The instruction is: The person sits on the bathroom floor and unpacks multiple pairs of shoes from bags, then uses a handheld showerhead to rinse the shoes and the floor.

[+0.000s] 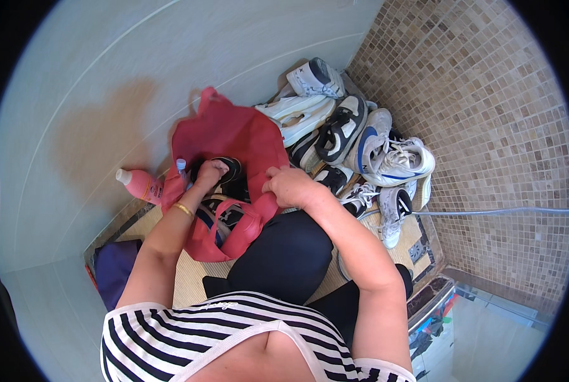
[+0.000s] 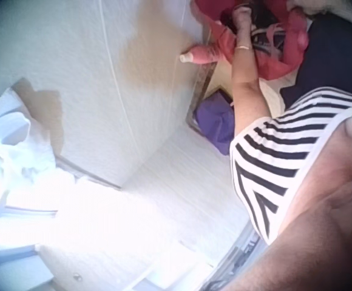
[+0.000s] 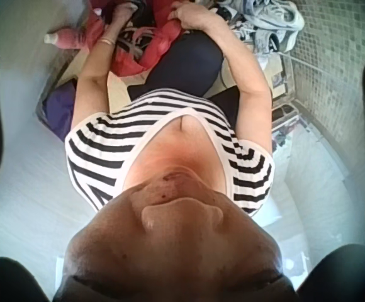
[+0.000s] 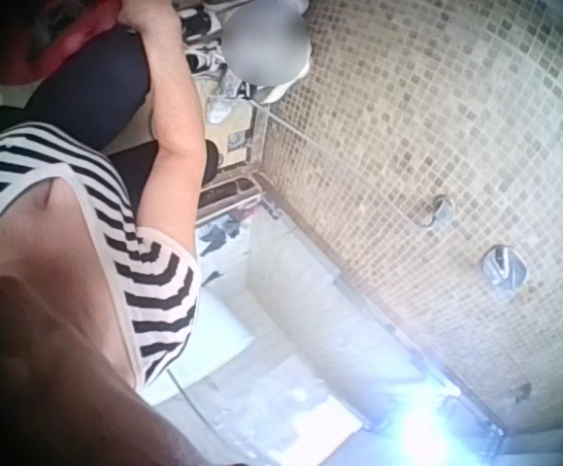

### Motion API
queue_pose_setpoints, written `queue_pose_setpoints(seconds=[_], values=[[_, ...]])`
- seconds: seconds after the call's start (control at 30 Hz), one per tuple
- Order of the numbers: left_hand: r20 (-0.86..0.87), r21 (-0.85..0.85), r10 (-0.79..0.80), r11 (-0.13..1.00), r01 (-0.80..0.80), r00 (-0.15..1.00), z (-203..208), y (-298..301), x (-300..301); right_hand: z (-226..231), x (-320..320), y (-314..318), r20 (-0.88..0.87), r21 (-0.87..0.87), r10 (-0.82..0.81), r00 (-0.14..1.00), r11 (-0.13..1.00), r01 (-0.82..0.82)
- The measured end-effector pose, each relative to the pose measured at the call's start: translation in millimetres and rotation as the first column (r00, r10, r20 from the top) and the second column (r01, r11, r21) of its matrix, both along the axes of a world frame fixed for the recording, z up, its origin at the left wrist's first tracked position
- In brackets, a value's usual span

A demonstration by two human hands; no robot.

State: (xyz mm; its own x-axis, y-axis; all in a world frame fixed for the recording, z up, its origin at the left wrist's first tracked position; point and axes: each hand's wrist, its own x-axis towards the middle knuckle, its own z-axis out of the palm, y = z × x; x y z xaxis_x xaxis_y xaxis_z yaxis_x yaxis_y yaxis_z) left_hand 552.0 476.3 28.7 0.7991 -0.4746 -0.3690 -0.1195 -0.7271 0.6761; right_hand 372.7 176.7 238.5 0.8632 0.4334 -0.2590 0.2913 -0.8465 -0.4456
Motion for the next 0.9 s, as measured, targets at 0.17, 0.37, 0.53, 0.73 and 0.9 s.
queue_pose_setpoints(seconds=[0.17, 0.37, 0.53, 0.73, 0.9], values=[[0.048, 0.198, 0.044, 0.979, -0.053, 0.998, 10.8, -60.8, -27.0, -6.3, -16.0, -21.2, -0.160, -0.011, -0.063, 0.985, 0.998, 0.062], [0.330, 0.476, -0.001, 0.864, -0.166, 0.944, -39.0, -57.8, -20.8, 8.1, -4.8, -2.4, -0.159, 0.052, -0.050, 0.986, 0.997, 0.059], [0.418, 0.274, 0.000, 0.954, -0.126, 0.909, 25.3, -61.0, -37.5, -16.7, -20.6, -28.7, -0.152, 0.092, -0.116, 0.982, 0.987, 0.131], [-0.234, -0.660, -0.249, 0.750, 0.034, 0.940, 254.3, -65.4, -44.0, -30.9, -12.4, -29.0, -0.064, 0.335, -0.136, 0.989, 0.930, 0.150], [0.316, -0.635, -0.422, 0.571, 0.520, 0.850, 357.9, -139.9, -27.1, -30.8, -1.9, -15.9, 0.128, 0.361, -0.078, 0.989, 0.932, 0.027]])
